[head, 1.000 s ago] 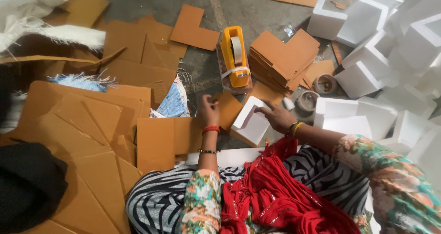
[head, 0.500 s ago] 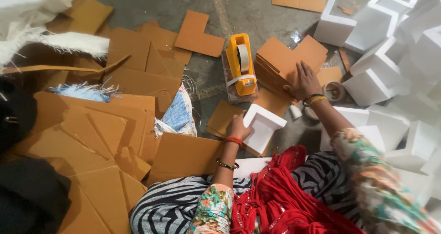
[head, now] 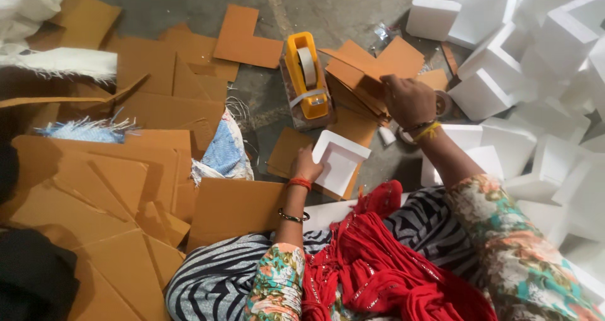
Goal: The person sits on the floor and assembles small cardboard boxes by folding flaps and securing them with a tape dispenser. They repeatedly pick up white foam inserts, place them inside the boxes, and tape the boxes closed.
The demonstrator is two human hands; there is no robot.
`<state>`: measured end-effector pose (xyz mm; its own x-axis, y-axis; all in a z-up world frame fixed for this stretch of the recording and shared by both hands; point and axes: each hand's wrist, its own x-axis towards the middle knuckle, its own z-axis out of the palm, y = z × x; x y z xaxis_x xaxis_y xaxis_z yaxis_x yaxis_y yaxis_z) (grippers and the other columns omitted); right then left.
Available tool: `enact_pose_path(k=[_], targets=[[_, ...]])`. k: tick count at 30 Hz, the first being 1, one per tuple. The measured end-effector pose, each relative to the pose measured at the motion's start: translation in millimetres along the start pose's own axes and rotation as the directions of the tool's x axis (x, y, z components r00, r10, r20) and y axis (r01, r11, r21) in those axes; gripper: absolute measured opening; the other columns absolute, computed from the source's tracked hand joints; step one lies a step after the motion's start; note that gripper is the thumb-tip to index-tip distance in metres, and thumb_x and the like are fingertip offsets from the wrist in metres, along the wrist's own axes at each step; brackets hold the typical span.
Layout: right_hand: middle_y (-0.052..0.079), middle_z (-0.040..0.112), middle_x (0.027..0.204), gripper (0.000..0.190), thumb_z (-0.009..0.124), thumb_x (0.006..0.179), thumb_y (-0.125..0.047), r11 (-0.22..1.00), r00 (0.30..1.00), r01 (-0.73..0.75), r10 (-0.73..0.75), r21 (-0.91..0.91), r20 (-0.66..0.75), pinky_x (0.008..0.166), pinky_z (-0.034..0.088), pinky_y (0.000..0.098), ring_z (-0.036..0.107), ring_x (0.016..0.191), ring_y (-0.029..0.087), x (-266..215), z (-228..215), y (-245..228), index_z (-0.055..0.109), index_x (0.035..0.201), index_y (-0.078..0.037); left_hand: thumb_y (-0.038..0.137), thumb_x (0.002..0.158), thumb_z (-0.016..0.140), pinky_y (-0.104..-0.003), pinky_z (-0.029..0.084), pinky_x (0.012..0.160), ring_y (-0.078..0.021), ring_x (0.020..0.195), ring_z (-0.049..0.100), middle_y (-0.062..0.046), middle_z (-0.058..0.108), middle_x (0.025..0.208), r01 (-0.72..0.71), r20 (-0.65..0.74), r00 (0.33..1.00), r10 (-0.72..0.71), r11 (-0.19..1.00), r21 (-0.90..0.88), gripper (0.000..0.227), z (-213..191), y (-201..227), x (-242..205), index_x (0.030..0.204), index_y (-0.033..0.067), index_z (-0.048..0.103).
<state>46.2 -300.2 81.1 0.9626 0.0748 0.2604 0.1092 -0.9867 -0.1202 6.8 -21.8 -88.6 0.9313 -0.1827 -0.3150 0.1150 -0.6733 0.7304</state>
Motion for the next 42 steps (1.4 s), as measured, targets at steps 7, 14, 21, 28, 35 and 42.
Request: enact_pose_path(k=[7,14,21,28,35,42], targets=[[0.008,0.068,0.106,0.066,0.077,0.072,-0.011,0.733,0.87,0.423,-0.494,0.532,-0.011,0.086,0.054,0.0406,0.065,0.099,0.026,-74.0,-43.2,-79.5,0.06,0.135,-0.015,0.023,0.084,0.067,-0.047,0.051,0.101,-0.0386,0.12,0.062,-0.019,0.066,0.129,-0.087,-0.055,0.995,0.087,0.996,0.006,0.054,23.0,-43.5,-2.6,0.137,0.0158,0.06],[0.016,0.058,0.126,0.055,0.055,0.099,-0.024,0.705,0.651,0.643,-0.709,0.297,0.273,0.103,0.047,0.0453,0.059,0.117,0.032,-100.1,-19.6,-88.7,0.047,0.151,-0.007,0.03,0.096,0.058,-0.047,0.043,0.109,-0.0366,0.129,0.055,-0.018,0.06,0.14,-0.412,-0.245,0.861,0.445,0.894,0.176,0.052,72.2,-97.4,36.3,0.145,0.0151,0.053],[0.03,0.039,0.155,0.063,0.052,0.096,-0.019,0.664,0.657,0.691,-0.742,0.285,0.134,0.118,0.035,0.0505,0.04,0.145,0.042,-132.0,7.2,-92.5,0.036,0.152,0.005,0.035,0.103,0.051,-0.048,0.036,0.115,-0.0337,0.135,0.049,-0.015,0.053,0.148,-0.409,-0.161,0.884,0.438,0.893,0.185,0.053,80.6,-104.7,66.4,0.154,0.0195,0.047],[0.026,0.047,0.148,0.061,0.056,0.092,-0.021,0.613,0.627,0.705,-0.774,0.358,0.091,0.114,0.04,0.0484,0.047,0.137,0.039,-106.1,13.0,-86.0,0.042,0.147,0.003,0.033,0.107,0.05,-0.047,0.032,0.119,-0.0304,0.14,0.047,-0.011,0.053,0.151,-0.371,-0.157,0.926,0.342,0.902,-0.222,0.045,83.6,-94.1,66.7,0.151,0.0244,0.054],[0.023,0.052,0.144,0.055,0.058,0.093,-0.021,0.584,0.588,0.744,-0.803,0.325,0.099,0.113,0.043,0.0476,0.052,0.133,0.038,-109.1,0.5,-82.9,0.047,0.143,0.0,0.036,0.109,0.049,-0.044,0.04,0.118,-0.0274,0.134,0.056,-0.01,0.062,0.144,-0.239,-0.073,0.97,0.233,0.848,-0.473,0.041,76.8,-91.5,57.6,0.148,0.0266,0.056],[0.03,0.041,0.154,0.053,0.054,0.096,-0.02,0.585,0.596,0.722,-0.797,0.371,0.097,0.117,0.038,0.0492,0.045,0.142,0.041,-110.2,7.0,-75.1,0.045,0.144,0.002,0.036,0.105,0.052,-0.042,0.043,0.109,-0.0243,0.126,0.057,-0.011,0.063,0.136,-0.255,-0.128,0.964,0.234,0.947,-0.193,0.044,73.9,-90.5,60.9,0.147,0.025,0.058]])
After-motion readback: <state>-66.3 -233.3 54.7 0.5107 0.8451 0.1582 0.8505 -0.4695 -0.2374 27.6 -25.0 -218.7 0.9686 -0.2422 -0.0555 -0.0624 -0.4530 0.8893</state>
